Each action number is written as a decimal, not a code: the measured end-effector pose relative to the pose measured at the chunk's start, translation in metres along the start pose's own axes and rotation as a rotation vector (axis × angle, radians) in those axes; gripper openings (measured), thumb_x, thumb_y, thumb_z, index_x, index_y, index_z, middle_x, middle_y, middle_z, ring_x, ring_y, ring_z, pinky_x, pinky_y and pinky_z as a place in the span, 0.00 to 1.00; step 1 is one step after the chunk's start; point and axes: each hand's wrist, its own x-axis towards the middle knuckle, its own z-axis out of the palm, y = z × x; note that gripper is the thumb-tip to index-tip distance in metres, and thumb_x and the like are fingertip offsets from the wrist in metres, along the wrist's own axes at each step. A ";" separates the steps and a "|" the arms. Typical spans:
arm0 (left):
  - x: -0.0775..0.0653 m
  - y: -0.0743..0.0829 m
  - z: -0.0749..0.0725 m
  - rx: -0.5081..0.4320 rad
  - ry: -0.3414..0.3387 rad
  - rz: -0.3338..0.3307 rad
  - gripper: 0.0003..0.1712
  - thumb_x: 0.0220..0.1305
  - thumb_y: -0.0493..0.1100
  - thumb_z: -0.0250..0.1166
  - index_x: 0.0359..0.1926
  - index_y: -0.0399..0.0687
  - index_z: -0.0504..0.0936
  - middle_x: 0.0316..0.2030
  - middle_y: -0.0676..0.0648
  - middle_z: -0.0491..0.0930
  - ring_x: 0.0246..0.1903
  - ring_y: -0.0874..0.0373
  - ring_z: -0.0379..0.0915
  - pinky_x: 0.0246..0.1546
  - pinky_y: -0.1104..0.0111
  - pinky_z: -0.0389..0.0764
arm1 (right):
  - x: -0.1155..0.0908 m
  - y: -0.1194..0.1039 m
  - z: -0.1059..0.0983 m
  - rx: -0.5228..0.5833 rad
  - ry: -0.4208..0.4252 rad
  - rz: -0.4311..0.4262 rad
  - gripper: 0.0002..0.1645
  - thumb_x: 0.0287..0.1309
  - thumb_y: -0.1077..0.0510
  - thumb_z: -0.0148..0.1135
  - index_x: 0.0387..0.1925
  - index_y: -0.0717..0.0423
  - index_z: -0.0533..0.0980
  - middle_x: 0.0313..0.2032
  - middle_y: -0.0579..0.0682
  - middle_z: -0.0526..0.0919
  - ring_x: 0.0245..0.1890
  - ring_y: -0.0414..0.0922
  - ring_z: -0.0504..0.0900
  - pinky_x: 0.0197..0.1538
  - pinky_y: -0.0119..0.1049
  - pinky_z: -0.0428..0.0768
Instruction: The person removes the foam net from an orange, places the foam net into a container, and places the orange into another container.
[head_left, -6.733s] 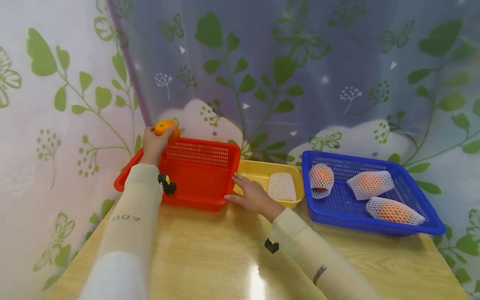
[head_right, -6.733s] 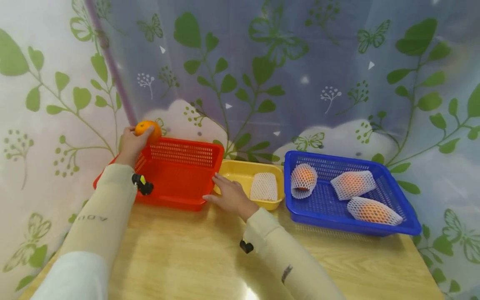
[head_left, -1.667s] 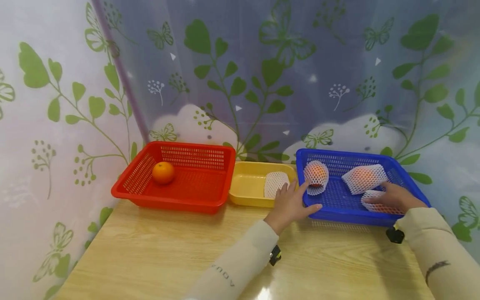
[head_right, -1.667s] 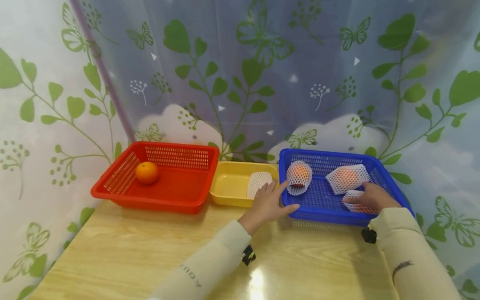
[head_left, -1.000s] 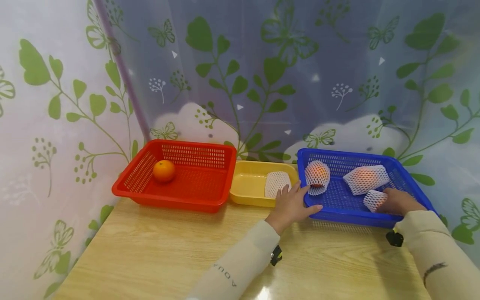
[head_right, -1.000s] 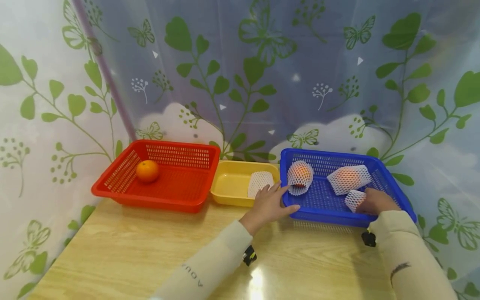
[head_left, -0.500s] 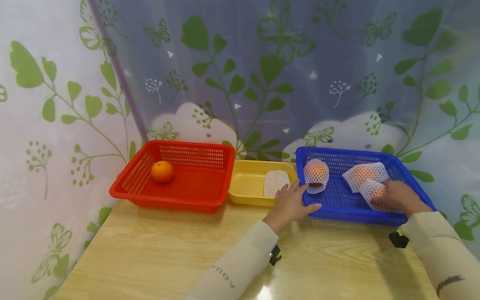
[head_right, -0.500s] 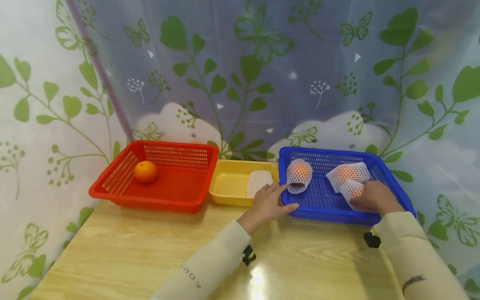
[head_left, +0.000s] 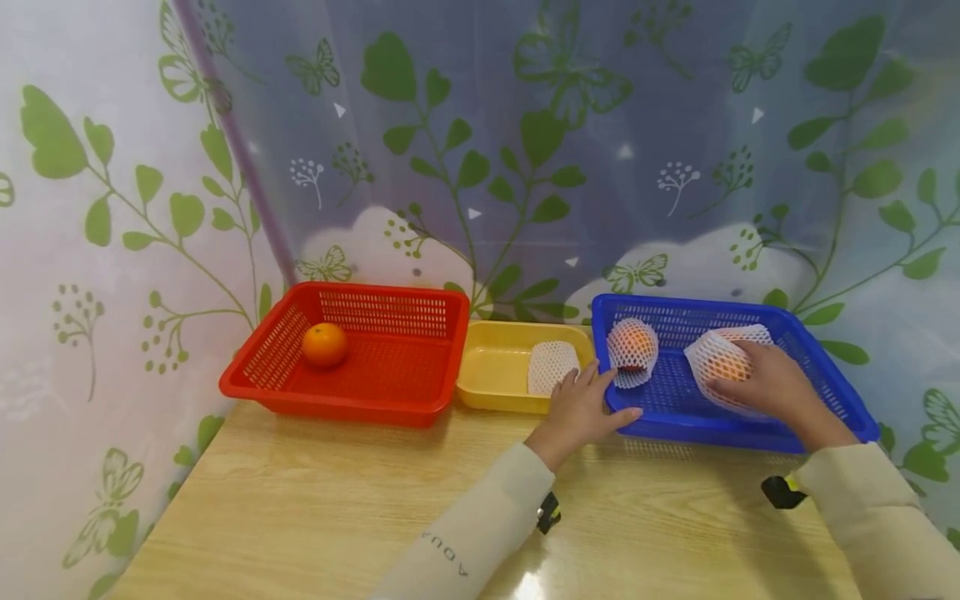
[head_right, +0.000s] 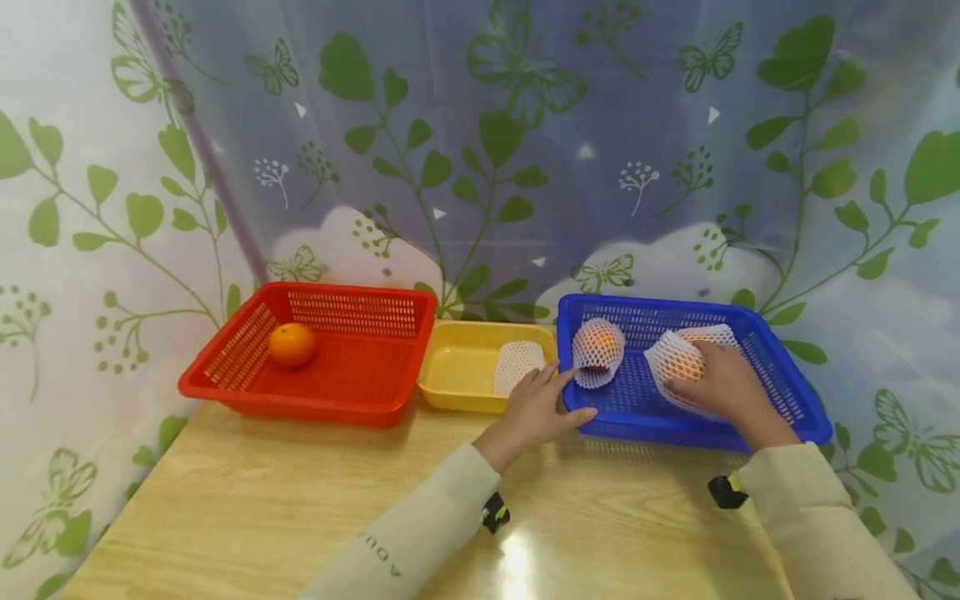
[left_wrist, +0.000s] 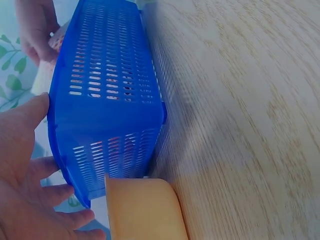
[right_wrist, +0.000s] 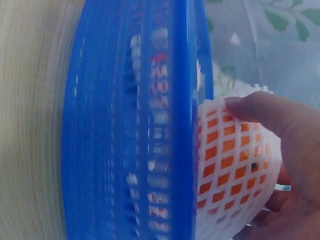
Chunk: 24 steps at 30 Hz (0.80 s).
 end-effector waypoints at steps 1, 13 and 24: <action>0.000 0.000 0.000 -0.002 -0.002 0.000 0.44 0.60 0.73 0.55 0.73 0.62 0.61 0.74 0.51 0.53 0.72 0.45 0.50 0.70 0.52 0.55 | -0.001 -0.004 0.001 0.016 0.021 -0.007 0.52 0.52 0.43 0.70 0.62 0.79 0.61 0.54 0.82 0.68 0.51 0.75 0.68 0.49 0.68 0.69; 0.000 -0.002 -0.001 -0.019 -0.023 0.020 0.44 0.62 0.73 0.54 0.73 0.61 0.60 0.75 0.51 0.51 0.72 0.47 0.48 0.71 0.54 0.53 | -0.022 -0.042 0.008 0.204 0.164 -0.013 0.50 0.55 0.42 0.69 0.66 0.71 0.60 0.55 0.74 0.70 0.48 0.67 0.73 0.42 0.62 0.75; 0.005 -0.011 -0.009 -0.198 0.077 0.155 0.34 0.74 0.64 0.41 0.72 0.53 0.63 0.72 0.48 0.58 0.71 0.51 0.52 0.71 0.58 0.55 | -0.037 -0.075 0.022 0.450 0.243 0.007 0.47 0.58 0.48 0.68 0.70 0.66 0.58 0.56 0.67 0.69 0.49 0.61 0.74 0.36 0.24 0.76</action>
